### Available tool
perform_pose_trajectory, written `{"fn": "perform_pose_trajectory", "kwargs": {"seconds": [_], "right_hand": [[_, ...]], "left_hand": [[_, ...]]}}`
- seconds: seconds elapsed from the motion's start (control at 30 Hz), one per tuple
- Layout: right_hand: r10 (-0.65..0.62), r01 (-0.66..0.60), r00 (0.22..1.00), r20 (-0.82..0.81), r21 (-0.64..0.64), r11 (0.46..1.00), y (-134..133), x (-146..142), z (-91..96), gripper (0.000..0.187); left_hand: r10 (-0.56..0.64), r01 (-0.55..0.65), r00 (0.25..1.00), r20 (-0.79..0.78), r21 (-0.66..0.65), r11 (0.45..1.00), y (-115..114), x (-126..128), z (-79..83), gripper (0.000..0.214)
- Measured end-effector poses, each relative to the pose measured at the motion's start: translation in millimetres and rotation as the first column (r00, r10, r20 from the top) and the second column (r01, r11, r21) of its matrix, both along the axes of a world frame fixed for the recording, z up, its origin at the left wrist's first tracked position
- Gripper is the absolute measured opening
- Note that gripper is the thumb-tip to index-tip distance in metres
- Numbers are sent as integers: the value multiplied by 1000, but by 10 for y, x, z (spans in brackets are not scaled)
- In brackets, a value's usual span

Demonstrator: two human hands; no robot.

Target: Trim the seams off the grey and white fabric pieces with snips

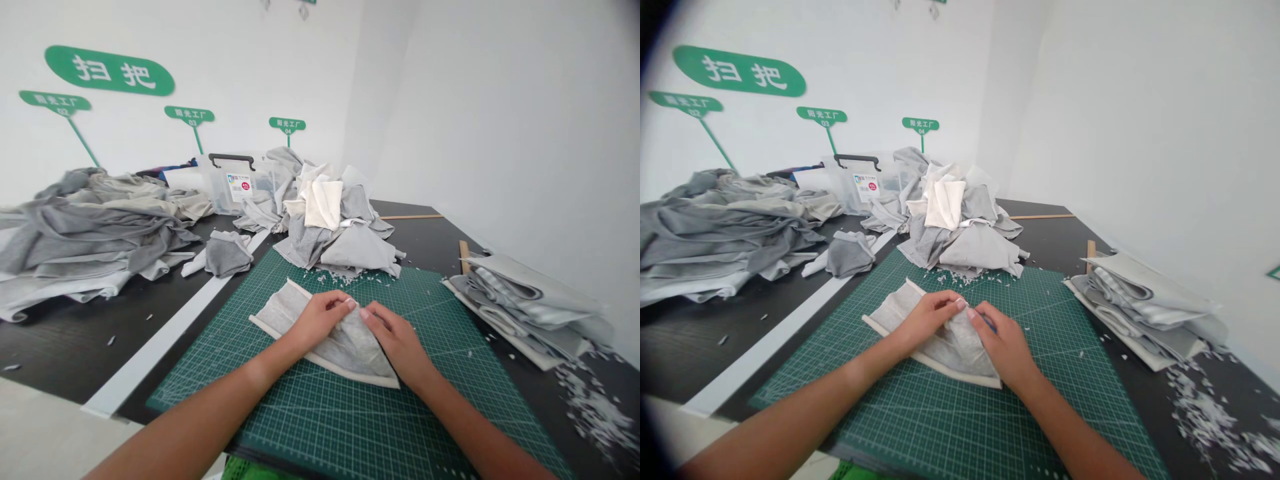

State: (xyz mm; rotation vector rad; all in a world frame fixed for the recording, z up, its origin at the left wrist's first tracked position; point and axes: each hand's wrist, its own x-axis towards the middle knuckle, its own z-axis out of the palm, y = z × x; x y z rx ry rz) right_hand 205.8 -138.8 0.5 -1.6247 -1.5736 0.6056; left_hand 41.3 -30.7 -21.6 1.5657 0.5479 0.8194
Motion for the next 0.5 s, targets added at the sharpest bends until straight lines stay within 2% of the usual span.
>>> {"fn": "perform_pose_trajectory", "kwargs": {"seconds": [0.5], "right_hand": [[-40, 42, 998, 40, -44, 998, -16, -7, -17, 39]], "left_hand": [[-64, 66, 997, 34, -62, 996, -5, 6, -12, 26]]}}
